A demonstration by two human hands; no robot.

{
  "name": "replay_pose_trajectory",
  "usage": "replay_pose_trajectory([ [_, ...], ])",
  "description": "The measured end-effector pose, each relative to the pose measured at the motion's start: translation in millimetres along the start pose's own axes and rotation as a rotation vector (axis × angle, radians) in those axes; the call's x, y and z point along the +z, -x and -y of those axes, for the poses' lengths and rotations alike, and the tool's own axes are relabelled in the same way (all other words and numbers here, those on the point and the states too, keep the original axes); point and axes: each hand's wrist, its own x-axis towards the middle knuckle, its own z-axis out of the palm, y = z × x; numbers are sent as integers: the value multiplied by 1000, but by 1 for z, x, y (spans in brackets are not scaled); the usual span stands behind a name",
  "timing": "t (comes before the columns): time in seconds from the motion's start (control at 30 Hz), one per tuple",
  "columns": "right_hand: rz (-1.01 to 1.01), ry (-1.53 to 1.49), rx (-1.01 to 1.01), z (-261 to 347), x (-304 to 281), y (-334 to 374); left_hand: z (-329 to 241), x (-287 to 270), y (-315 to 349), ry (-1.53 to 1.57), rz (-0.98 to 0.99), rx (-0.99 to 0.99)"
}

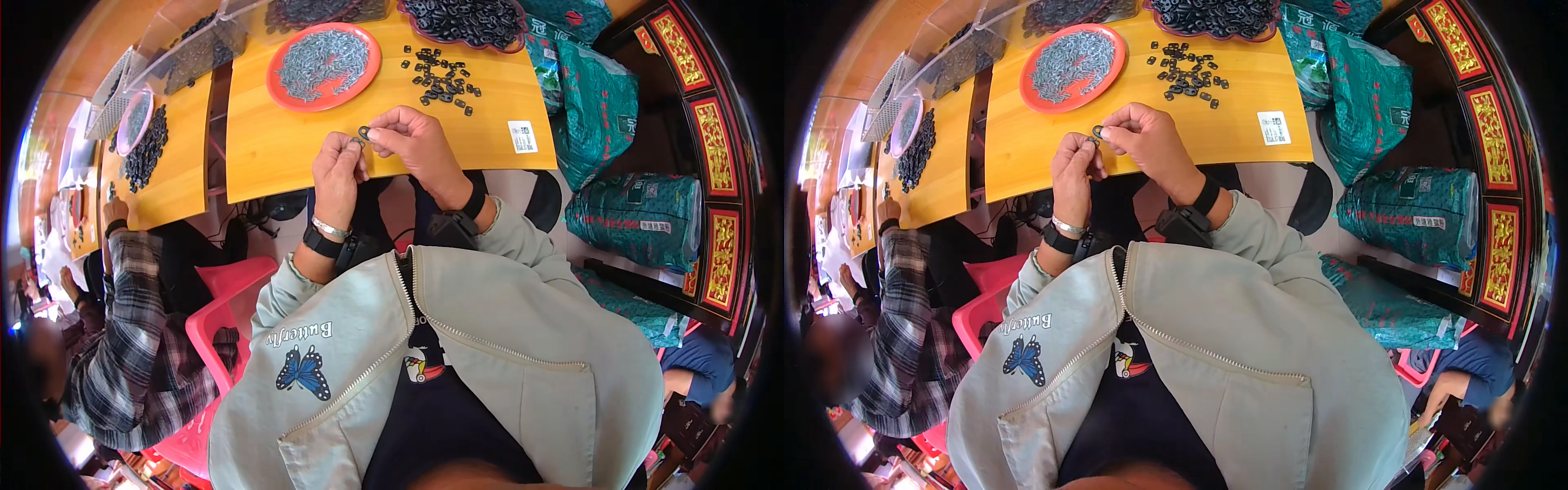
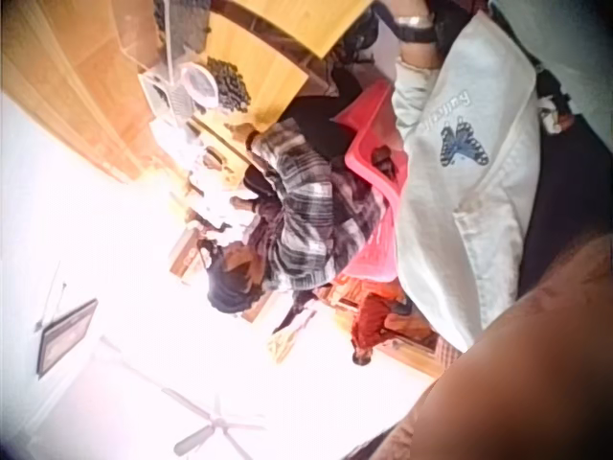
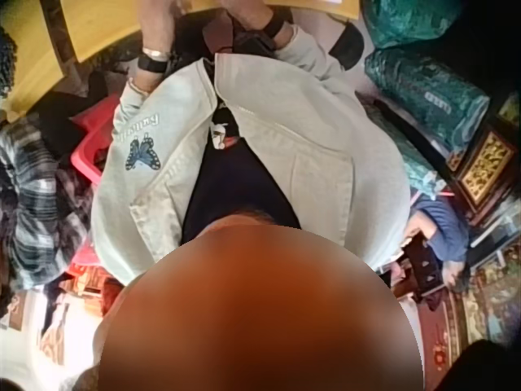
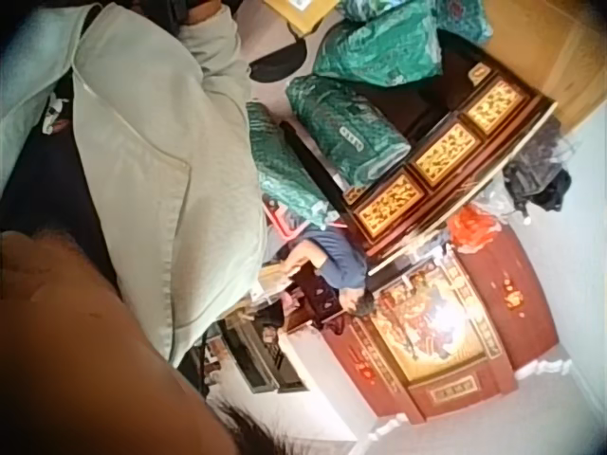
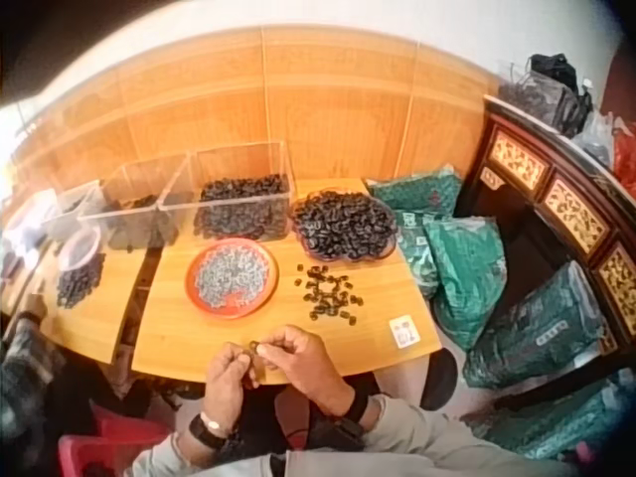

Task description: Manually trimming and inspecting small black plastic components and placing them into a collection bowl.

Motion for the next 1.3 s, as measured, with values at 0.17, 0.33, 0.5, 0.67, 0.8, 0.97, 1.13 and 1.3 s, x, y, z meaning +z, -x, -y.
replay_pose_trajectory([
  [0.17,-31,90,-49,-2,3,0,1,2,1,5,-30,14],
  [0.33,-18,114,-65,-7,4,2,0,3,1,-2,-31,13],
  [0.5,0,123,-57,-7,4,2,3,2,1,10,-41,19],
  [0.67,55,127,-70,-7,9,5,8,-1,1,78,-44,8],
  [0.8,85,140,-78,-11,10,6,8,0,1,142,-67,-29],
  [0.97,16,312,-185,-12,14,8,11,0,0,257,-81,-111],
  [1.13,-26,470,-233,-11,12,9,12,-3,-1,186,-53,-112],
  [1.3,-25,524,-219,-5,8,10,7,-1,-1,138,-13,-132],
])
